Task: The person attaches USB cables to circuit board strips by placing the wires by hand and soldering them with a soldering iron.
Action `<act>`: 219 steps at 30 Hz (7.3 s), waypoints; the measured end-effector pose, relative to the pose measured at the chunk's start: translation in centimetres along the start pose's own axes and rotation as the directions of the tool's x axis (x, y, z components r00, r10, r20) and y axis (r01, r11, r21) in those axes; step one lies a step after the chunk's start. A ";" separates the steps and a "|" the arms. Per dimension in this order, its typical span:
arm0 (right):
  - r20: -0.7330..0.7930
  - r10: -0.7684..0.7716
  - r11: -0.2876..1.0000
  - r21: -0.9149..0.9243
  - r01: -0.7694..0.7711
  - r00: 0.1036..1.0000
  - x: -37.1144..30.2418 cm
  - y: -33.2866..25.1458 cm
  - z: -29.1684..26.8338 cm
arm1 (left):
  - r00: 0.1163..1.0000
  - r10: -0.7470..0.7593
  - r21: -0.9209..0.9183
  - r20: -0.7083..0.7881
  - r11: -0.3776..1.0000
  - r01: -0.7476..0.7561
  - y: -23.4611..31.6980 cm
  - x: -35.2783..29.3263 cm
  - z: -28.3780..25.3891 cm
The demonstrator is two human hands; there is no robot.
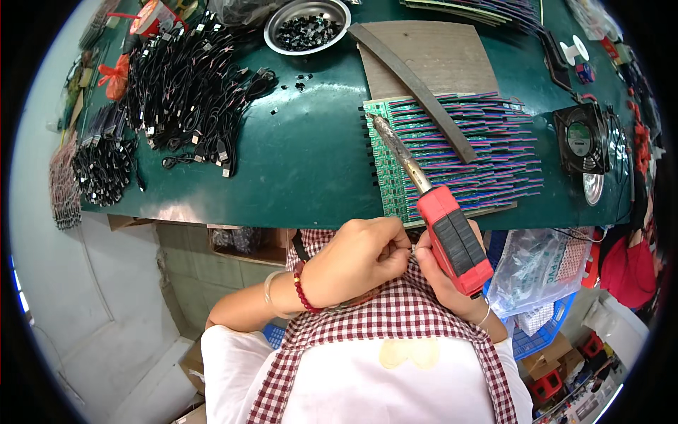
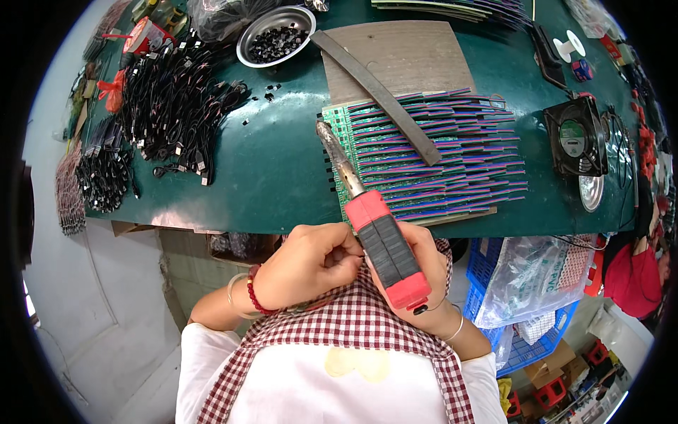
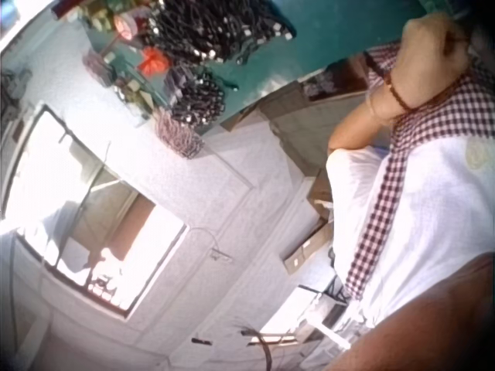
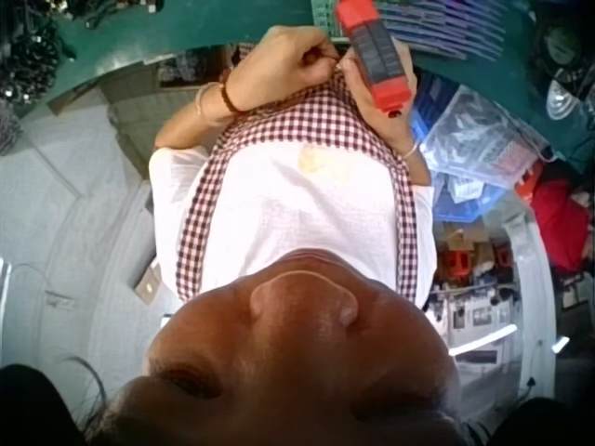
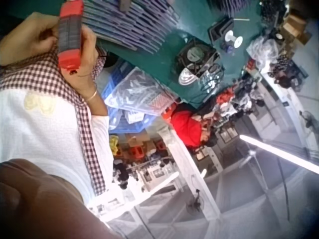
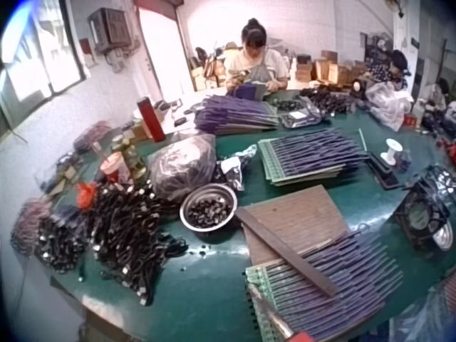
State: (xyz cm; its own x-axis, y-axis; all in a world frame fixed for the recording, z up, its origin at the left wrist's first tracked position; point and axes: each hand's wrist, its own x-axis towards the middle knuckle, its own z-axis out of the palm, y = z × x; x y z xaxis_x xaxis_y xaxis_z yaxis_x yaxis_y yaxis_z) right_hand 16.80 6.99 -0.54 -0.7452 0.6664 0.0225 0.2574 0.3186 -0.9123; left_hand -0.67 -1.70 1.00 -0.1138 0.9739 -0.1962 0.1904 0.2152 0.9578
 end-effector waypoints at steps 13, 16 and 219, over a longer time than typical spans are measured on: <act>-0.030 0.345 0.872 0.379 -0.309 0.938 -7.2 3.3 -4.1 | 0.882 -0.438 -0.374 0.176 0.799 0.471 -5.1 3.8 -4.4; -0.051 0.367 0.885 0.327 -0.332 0.929 -8.4 4.3 -4.1 | 0.876 -0.436 -0.325 0.204 0.814 0.481 -5.2 4.0 -4.6; 0.114 0.114 0.988 0.091 -0.125 0.987 -5.7 3.0 -2.8 | 0.904 -0.420 -0.391 0.080 0.821 0.416 -4.5 0.9 -1.9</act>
State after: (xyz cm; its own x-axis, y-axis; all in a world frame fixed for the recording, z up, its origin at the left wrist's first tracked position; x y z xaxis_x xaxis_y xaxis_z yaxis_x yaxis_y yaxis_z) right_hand 23.55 6.03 -2.29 -0.7761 0.6173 -0.1287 0.2913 0.1700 -0.9414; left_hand -3.51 -1.98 -3.08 -0.1045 0.7956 -0.5967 -0.2728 0.5541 0.7865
